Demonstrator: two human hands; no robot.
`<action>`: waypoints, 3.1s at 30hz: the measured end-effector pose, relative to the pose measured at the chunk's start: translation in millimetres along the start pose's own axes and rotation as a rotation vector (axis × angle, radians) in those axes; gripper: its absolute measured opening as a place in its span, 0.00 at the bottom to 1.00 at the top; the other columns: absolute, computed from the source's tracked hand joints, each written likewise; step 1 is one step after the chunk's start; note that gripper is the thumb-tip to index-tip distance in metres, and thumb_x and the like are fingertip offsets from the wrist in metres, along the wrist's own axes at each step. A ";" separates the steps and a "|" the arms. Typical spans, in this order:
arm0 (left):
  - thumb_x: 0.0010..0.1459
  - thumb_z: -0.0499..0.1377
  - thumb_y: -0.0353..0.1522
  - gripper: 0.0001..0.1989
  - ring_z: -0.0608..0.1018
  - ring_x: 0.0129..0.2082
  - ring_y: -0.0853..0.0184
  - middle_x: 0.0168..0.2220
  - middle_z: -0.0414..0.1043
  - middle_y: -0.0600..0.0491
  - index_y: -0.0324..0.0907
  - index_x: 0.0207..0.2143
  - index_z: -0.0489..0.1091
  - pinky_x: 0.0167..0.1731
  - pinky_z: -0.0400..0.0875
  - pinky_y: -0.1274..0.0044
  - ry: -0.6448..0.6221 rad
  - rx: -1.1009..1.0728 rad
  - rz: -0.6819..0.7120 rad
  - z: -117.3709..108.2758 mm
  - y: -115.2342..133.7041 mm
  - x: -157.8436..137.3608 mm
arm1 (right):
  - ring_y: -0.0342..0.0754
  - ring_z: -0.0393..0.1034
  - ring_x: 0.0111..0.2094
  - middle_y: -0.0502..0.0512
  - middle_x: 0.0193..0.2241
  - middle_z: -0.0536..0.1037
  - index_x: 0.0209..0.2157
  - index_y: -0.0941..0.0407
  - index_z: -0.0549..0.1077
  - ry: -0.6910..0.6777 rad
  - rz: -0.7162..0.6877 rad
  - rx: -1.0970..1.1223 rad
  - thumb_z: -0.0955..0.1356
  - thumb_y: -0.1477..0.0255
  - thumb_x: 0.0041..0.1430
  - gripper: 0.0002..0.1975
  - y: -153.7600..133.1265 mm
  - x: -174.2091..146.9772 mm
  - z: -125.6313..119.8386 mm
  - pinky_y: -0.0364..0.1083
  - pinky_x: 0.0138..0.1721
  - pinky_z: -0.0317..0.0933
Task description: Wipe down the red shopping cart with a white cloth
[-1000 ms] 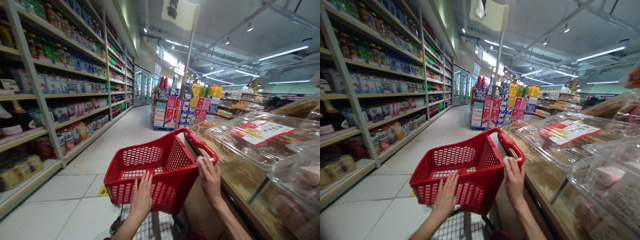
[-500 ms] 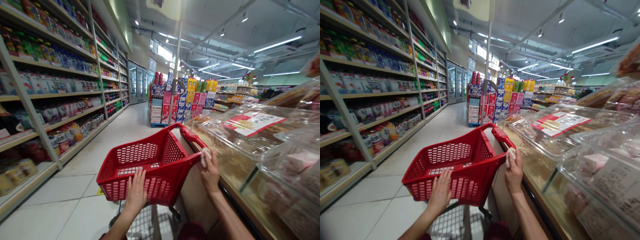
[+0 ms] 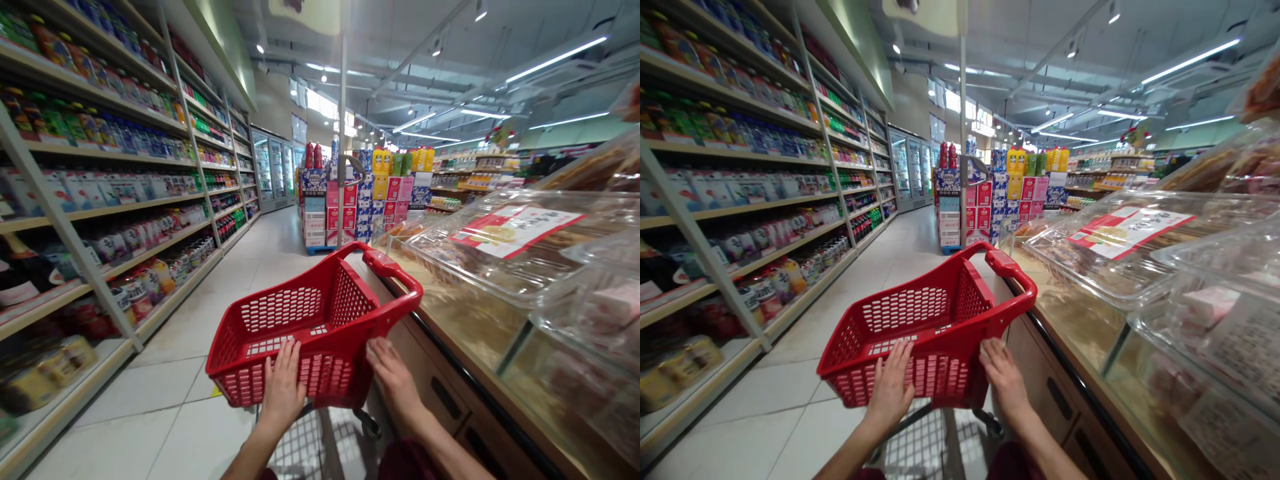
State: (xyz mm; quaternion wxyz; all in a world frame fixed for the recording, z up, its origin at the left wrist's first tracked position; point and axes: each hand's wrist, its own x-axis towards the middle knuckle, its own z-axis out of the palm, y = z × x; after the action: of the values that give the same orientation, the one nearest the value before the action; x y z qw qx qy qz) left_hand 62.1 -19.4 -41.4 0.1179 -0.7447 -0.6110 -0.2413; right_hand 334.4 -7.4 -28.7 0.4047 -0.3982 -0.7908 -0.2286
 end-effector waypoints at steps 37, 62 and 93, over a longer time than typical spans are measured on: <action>0.43 0.46 0.22 0.34 0.52 0.59 0.64 0.58 0.51 0.45 0.36 0.56 0.49 0.55 0.51 0.64 -0.141 -0.197 -0.024 -40.3 -83.2 -40.2 | 0.50 0.53 0.56 0.54 0.49 0.68 0.44 0.57 0.69 -0.080 -0.218 0.223 0.55 0.75 0.61 0.15 -163.5 28.3 102.9 0.55 0.53 0.51; 0.44 0.47 0.23 0.32 0.55 0.58 0.60 0.56 0.55 0.42 0.36 0.55 0.51 0.53 0.54 0.61 -0.027 -0.133 -0.255 -19.6 -97.5 -72.7 | 0.51 0.47 0.58 0.54 0.54 0.63 0.51 0.56 0.63 -0.168 -0.279 0.161 0.58 0.73 0.60 0.17 -153.6 25.4 110.8 0.57 0.56 0.41; 0.46 0.45 0.22 0.31 0.51 0.59 0.62 0.58 0.52 0.42 0.36 0.56 0.49 0.54 0.49 0.59 -0.060 -0.108 0.160 -6.6 6.8 -7.9 | 0.48 0.52 0.56 0.56 0.49 0.68 0.47 0.54 0.67 -0.010 0.024 0.010 0.56 0.77 0.59 0.17 -55.5 7.7 38.8 0.55 0.56 0.43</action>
State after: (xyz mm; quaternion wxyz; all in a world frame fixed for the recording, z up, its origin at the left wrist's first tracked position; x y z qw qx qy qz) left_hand 66.1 -30.8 -38.9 0.0781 -0.8032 -0.5390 -0.2414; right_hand 268.6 -9.5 -46.5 0.4054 -0.4069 -0.7891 -0.2178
